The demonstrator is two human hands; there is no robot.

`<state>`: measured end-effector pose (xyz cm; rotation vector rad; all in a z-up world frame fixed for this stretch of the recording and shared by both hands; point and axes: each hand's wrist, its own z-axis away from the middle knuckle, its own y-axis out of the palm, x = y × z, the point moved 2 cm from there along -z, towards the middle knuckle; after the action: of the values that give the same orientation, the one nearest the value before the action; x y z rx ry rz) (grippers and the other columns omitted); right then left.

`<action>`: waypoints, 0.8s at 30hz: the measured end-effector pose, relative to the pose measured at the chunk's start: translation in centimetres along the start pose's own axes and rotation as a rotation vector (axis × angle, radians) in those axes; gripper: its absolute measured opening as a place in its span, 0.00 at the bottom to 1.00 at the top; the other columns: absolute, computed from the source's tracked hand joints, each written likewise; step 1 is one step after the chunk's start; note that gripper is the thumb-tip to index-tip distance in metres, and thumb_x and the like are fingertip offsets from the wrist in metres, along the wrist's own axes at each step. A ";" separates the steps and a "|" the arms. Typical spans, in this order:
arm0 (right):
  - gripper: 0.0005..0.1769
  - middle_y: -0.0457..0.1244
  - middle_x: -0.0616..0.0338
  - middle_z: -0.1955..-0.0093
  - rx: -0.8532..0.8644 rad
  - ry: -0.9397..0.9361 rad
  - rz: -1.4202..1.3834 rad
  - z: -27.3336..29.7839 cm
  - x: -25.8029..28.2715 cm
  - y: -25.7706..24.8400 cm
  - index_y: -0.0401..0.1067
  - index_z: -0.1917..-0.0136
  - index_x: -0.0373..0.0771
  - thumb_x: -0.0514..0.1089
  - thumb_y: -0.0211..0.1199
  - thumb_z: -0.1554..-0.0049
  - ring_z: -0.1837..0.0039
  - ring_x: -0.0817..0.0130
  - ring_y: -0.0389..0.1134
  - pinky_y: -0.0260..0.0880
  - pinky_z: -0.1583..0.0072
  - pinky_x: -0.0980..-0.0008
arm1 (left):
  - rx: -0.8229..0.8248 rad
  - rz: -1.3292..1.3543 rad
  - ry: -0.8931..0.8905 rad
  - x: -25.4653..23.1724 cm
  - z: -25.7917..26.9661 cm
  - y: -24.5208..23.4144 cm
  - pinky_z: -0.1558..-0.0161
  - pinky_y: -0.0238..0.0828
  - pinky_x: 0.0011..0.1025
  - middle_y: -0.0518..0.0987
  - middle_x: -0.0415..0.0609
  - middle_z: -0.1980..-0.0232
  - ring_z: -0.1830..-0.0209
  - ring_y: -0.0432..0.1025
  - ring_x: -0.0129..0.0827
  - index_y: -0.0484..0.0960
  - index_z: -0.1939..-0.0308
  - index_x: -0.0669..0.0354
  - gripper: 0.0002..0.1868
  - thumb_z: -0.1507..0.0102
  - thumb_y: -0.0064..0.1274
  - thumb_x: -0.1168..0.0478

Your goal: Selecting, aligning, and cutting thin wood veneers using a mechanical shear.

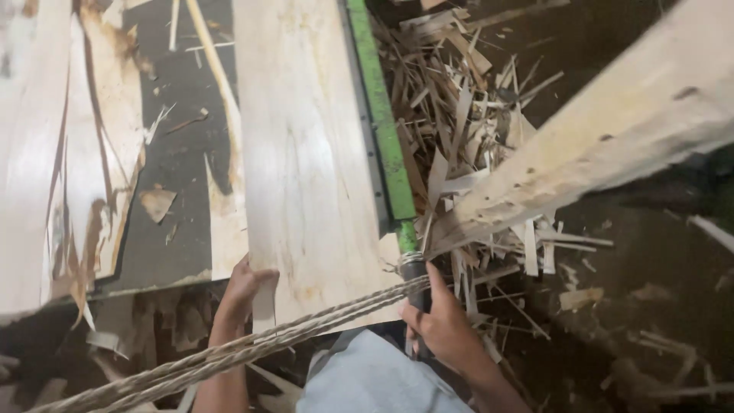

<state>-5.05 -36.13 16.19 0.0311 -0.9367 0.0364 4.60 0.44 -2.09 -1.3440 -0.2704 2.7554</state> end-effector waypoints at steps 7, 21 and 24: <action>0.42 0.62 0.55 0.68 -0.083 0.059 0.021 -0.6 -1.0 -0.5 0.51 0.23 0.38 0.31 0.61 0.49 0.72 0.68 0.63 0.65 0.73 0.65 | 0.025 0.079 -0.022 0.4 0.0 0.2 0.51 0.77 0.41 0.82 0.62 0.48 0.55 0.79 0.45 0.69 0.32 0.68 0.38 0.48 0.55 0.73; 0.46 0.63 0.54 0.67 -0.248 0.015 0.118 -4.0 -6.5 0.3 0.50 0.21 0.47 0.29 0.54 0.51 0.73 0.69 0.63 0.63 0.73 0.65 | 0.040 0.076 0.002 1.5 -0.8 0.3 0.51 0.77 0.39 0.83 0.59 0.49 0.55 0.79 0.42 0.71 0.33 0.66 0.36 0.47 0.55 0.73; 0.43 0.64 0.43 0.70 -0.222 0.020 0.249 -5.6 -9.1 0.7 0.47 0.21 0.46 0.34 0.58 0.47 0.75 0.65 0.62 0.61 0.72 0.66 | 0.057 0.070 0.031 3.3 -2.1 0.2 0.52 0.76 0.39 0.83 0.57 0.49 0.56 0.79 0.41 0.72 0.34 0.65 0.35 0.47 0.56 0.73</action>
<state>-5.96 -35.33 5.58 -0.2911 -0.9154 0.1622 4.25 0.91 -5.94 -1.4070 -0.1447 2.7725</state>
